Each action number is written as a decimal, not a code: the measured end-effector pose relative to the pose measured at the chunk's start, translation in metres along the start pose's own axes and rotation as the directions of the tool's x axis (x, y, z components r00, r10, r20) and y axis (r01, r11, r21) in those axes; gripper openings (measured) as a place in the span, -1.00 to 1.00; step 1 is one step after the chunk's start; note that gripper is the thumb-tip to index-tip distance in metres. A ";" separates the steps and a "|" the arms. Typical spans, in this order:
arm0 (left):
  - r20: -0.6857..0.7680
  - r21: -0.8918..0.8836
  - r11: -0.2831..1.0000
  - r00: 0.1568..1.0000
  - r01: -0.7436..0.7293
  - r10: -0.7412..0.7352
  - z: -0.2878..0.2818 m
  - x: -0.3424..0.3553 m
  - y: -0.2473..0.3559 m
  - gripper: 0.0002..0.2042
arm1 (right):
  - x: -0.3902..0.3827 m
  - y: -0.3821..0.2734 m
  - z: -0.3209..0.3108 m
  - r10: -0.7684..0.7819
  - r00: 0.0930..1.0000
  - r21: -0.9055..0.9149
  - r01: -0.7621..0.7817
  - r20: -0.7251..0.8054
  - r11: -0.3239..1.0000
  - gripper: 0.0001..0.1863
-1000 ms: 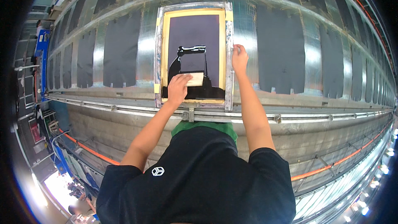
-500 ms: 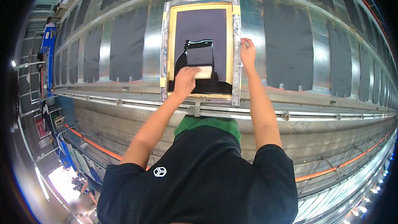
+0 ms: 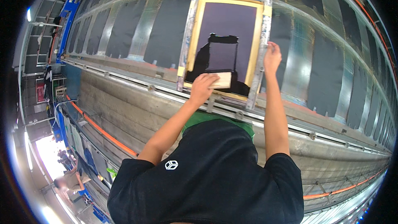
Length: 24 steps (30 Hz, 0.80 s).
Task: The person holds a screen printing frame and uses a squeegee to pull black ink across the mesh onto a garment positioned on a conveyor. The person repeatedly repositions the frame and pulls the squeegee to apply ink to successive garments moving along the line.
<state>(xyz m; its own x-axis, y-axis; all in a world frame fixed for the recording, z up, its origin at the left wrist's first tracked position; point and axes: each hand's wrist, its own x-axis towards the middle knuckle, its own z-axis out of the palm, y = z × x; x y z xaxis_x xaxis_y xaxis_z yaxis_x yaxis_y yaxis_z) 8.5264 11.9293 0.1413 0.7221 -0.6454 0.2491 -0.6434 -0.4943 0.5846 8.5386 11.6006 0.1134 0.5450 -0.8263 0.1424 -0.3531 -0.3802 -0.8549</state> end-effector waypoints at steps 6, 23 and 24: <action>0.007 0.083 0.994 0.998 0.064 -0.065 -0.111 -0.027 -0.134 -0.53 | -0.080 -0.089 0.141 0.124 0.987 0.097 -0.134 0.105 0.986 -0.75; 0.102 0.200 0.976 0.993 -0.084 0.064 -0.166 -0.035 -0.236 -0.53 | -0.119 -0.120 0.226 0.247 0.963 -0.082 -0.238 0.110 0.968 -0.74; 0.049 0.126 0.988 0.996 -0.085 0.079 -0.162 -0.016 -0.245 -0.57 | -0.120 -0.120 0.226 0.253 0.961 -0.076 -0.246 0.107 0.966 -0.74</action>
<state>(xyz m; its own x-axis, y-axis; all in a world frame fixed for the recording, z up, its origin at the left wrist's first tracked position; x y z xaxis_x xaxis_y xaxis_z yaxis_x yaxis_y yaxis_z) 8.7134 12.1555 0.1195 0.6557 -0.7103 0.2560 -0.7291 -0.5076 0.4591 8.6868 11.8394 0.0859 0.5158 -0.8463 -0.1331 -0.5330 -0.1954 -0.8233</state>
